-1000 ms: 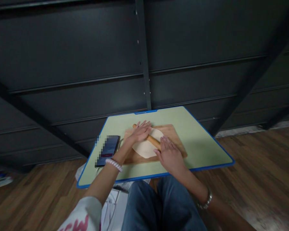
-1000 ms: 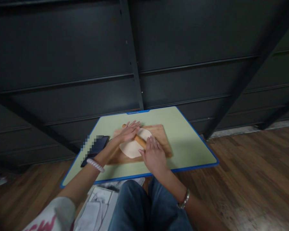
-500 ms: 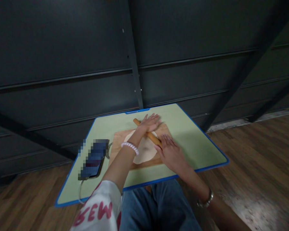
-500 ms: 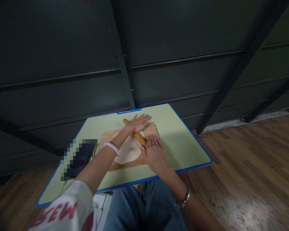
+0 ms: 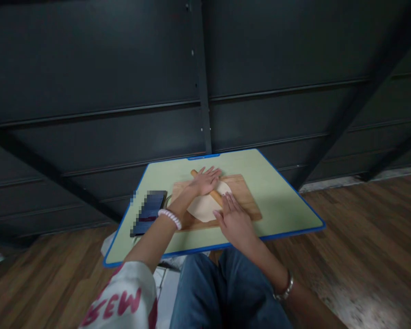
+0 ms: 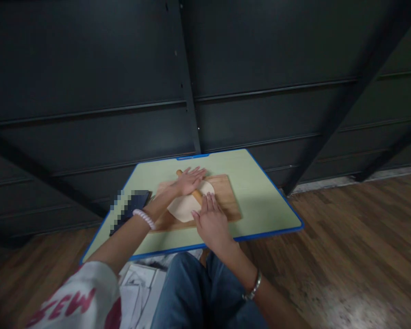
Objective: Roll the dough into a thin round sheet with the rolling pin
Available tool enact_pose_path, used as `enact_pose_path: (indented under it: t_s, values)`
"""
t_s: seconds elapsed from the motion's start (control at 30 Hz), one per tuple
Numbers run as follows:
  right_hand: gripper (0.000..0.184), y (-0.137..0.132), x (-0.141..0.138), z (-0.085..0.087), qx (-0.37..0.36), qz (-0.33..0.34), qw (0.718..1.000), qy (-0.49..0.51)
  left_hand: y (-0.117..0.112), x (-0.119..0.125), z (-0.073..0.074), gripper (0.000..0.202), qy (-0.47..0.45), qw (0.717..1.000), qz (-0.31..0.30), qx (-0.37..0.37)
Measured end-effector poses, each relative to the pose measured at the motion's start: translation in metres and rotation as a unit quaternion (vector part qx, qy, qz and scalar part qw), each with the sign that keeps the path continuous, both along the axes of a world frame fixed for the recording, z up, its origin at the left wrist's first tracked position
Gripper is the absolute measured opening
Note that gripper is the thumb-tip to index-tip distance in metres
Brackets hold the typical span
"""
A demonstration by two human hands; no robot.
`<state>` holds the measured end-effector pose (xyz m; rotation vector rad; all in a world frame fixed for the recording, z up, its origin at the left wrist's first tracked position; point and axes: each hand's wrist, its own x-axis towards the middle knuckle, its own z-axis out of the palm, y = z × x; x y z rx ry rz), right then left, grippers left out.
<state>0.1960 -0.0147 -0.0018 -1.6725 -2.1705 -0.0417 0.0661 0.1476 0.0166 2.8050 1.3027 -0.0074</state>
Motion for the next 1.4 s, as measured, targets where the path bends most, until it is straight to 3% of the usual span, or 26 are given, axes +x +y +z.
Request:
enact_pose_path:
  t_s: [0.2,0.53,0.77,1.0,1.2,1.4]
  values:
    - [0.054,-0.01,-0.018,0.006,-0.009,0.033,0.999,0.012,-0.032,-0.041,0.002,0.05,-0.01,1.0,-0.009,0.019]
    - [0.054,-0.011,-0.024,0.007,-0.007,0.001,0.999,-0.034,-0.071,-0.088,-0.009,0.048,-0.108,0.992,-0.004,0.06]
    - [0.044,-0.017,-0.029,0.008,-0.003,0.031,0.996,-0.077,-0.09,-0.098,-0.018,0.047,-0.112,0.991,0.04,0.063]
    - [0.05,-0.026,-0.039,0.006,-0.015,0.034,0.993,-0.116,-0.104,-0.112,-0.014,0.047,-0.125,0.99,0.035,0.048]
    - [0.048,-0.033,-0.049,0.004,0.028,0.076,0.989,-0.126,-0.114,-0.13,-0.012,0.048,-0.086,0.994,0.027,0.062]
    - [0.049,-0.031,-0.042,0.005,0.009,0.108,0.989,-0.102,-0.117,-0.135,-0.011,0.047,-0.067,0.995,0.029,0.069]
